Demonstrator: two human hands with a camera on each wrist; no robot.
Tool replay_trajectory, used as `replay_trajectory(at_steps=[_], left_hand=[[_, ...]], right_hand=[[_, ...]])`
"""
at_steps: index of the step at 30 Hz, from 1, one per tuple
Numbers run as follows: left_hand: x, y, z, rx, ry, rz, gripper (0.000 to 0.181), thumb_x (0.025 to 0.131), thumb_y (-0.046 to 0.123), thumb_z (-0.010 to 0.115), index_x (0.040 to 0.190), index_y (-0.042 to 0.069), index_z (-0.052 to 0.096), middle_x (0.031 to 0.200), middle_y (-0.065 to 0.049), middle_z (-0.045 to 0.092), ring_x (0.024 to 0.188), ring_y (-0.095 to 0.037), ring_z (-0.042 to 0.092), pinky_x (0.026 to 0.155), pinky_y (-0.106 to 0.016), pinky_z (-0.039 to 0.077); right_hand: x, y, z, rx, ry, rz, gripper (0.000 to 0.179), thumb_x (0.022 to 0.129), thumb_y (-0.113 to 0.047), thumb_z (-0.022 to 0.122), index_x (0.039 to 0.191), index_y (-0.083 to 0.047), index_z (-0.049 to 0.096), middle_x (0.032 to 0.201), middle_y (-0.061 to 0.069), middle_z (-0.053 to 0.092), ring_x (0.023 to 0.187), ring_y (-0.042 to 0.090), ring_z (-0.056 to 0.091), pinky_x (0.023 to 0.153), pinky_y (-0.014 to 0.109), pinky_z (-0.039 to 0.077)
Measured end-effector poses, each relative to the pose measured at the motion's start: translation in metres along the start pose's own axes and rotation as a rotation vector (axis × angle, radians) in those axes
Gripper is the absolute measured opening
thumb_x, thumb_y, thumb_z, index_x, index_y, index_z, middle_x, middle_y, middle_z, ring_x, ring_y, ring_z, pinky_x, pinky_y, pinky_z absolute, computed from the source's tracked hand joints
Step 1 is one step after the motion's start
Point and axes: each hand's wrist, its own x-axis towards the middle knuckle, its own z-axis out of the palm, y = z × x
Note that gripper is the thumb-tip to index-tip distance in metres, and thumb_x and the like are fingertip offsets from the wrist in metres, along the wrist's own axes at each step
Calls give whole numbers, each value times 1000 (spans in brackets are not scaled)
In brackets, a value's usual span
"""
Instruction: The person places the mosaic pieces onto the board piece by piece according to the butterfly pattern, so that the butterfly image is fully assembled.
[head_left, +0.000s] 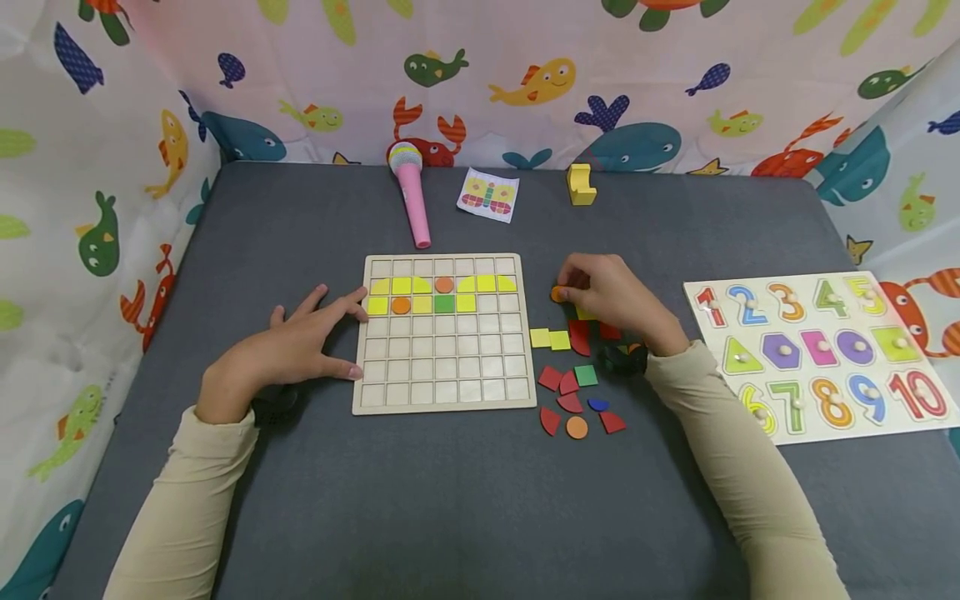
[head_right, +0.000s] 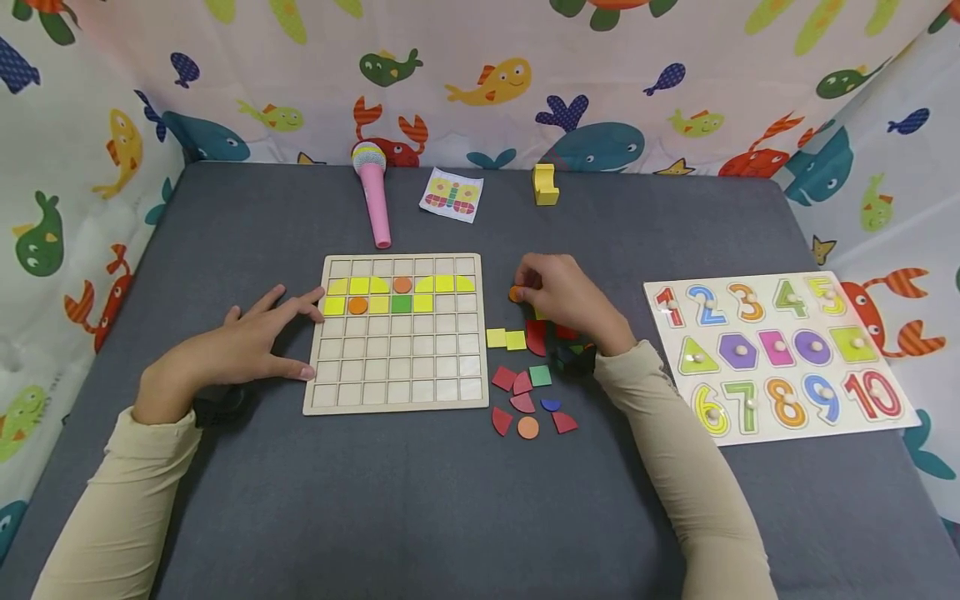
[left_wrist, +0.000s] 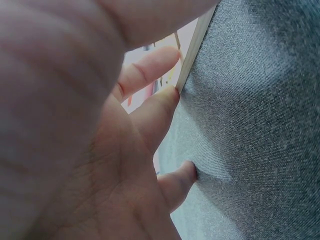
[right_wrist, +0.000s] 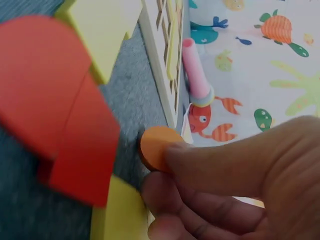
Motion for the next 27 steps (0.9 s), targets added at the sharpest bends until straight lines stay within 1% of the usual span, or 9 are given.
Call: replay_trajectory(at_steps=[5, 9, 15, 18, 23, 27], left_hand=[[1, 0, 1, 7, -5, -2, 111, 87, 44, 90, 170, 19, 20, 174, -23, 21, 159, -52, -11, 109, -87, -10], [1, -1, 1, 4, 0, 1, 112, 87, 43, 91, 171, 19, 20, 175, -23, 20, 159, -52, -11, 109, -87, -10], [-1, -1, 0, 0, 5, 12, 111, 88, 42, 91, 170, 18, 20, 174, -21, 23, 159, -52, -10, 108, -87, -10], [-1, -1, 0, 2, 4, 10, 108, 88, 41, 90, 170, 18, 23, 175, -21, 21, 159, -52, -11, 108, -87, -10], [-1, 0, -1, 5, 0, 0, 108, 88, 42, 90, 169, 19, 23, 175, -22, 19, 159, -52, -11, 109, -87, -10], [-1, 1, -1, 3, -4, -7, 110, 88, 42, 90, 170, 19, 21, 175, -23, 19, 159, -52, -11, 109, -86, -10]], right_hand=[[8, -6, 6, 39, 57, 41, 5, 102, -6, 74, 100, -4, 71, 96, 12, 72, 85, 27, 64, 76, 42, 54], [14, -16, 13, 87, 76, 6, 4, 102, -6, 74, 102, -3, 72, 97, 12, 73, 86, 27, 65, 77, 42, 54], [24, -33, 22, 144, 54, -46, 4, 101, -5, 74, 103, -2, 72, 98, 10, 74, 86, 24, 66, 78, 40, 55], [29, -40, 28, 158, 29, -61, 4, 100, -6, 75, 102, -2, 72, 96, 8, 74, 85, 23, 65, 77, 38, 54], [36, -49, 39, 153, -7, -88, 3, 99, -5, 75, 100, -3, 73, 93, 7, 72, 84, 23, 63, 77, 37, 52], [40, -53, 46, 115, -29, -115, 4, 100, -6, 75, 98, -4, 72, 91, 5, 71, 83, 22, 62, 76, 37, 51]])
